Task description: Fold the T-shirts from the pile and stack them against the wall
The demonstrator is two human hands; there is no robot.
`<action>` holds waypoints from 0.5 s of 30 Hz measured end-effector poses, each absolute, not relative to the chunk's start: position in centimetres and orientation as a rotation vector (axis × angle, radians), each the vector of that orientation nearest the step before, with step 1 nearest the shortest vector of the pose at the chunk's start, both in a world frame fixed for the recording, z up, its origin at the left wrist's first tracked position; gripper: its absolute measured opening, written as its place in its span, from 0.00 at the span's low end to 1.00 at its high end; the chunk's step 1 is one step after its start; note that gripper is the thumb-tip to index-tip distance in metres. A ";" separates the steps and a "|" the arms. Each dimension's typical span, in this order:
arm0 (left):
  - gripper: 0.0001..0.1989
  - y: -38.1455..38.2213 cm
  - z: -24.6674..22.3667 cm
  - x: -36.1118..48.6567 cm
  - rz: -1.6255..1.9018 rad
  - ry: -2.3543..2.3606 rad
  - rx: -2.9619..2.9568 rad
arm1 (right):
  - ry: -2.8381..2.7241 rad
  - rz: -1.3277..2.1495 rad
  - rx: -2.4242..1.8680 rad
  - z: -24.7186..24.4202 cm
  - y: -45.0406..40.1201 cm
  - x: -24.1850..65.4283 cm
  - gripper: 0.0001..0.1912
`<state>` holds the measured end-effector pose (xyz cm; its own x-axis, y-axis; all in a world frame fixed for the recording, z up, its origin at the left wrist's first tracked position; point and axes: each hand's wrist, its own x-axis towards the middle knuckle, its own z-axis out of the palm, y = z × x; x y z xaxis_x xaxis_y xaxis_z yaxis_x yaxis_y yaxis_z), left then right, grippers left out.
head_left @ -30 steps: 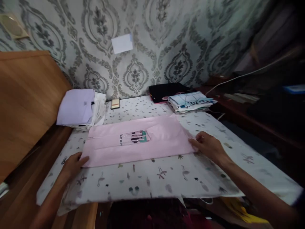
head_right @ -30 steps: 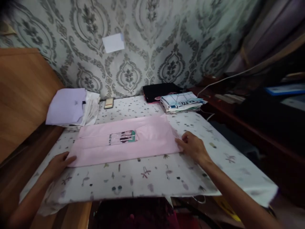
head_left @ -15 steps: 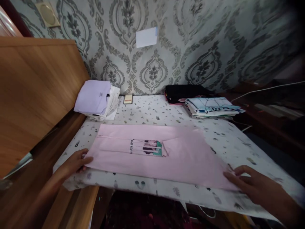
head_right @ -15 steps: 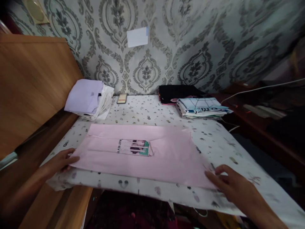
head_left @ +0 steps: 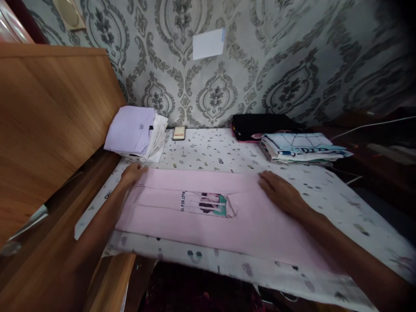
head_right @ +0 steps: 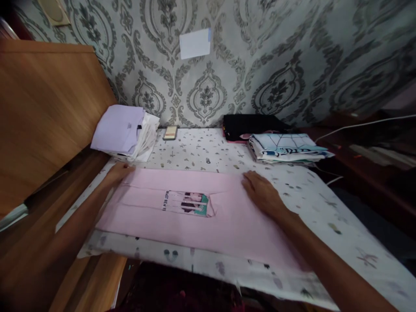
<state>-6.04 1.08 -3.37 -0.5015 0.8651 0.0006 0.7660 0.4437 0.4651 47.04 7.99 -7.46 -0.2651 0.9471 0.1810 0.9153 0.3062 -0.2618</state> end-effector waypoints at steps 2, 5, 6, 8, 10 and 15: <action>0.11 1.2 -3.8 -5.7 0.576 2.496 1.441 | -2.300 0.134 -1.676 -8.6 8.3 47.0 0.32; 0.11 0.5 -4.2 -5.4 0.591 2.543 1.470 | -2.310 0.097 -1.671 -9.4 8.4 47.5 0.34; 0.12 0.2 -4.2 -5.4 0.583 2.566 1.475 | -2.313 0.090 -1.672 -9.4 8.4 47.6 0.33; 0.14 -0.4 -4.3 -5.2 0.528 2.607 1.509 | -2.316 0.079 -1.670 -9.4 8.4 47.7 0.33; 0.18 -1.0 -4.2 -4.9 0.464 2.663 1.594 | -2.314 0.074 -1.654 -9.4 8.4 47.7 0.32; 0.30 -2.2 -4.2 -2.9 0.435 2.455 2.148 | -2.282 0.118 -1.622 -9.6 8.4 47.9 0.30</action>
<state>-2.92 -2.18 -4.22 -0.1413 0.9487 0.2827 0.9881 0.1178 0.0988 47.85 8.42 -9.62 -0.2918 0.9300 0.2235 0.9020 0.3453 -0.2592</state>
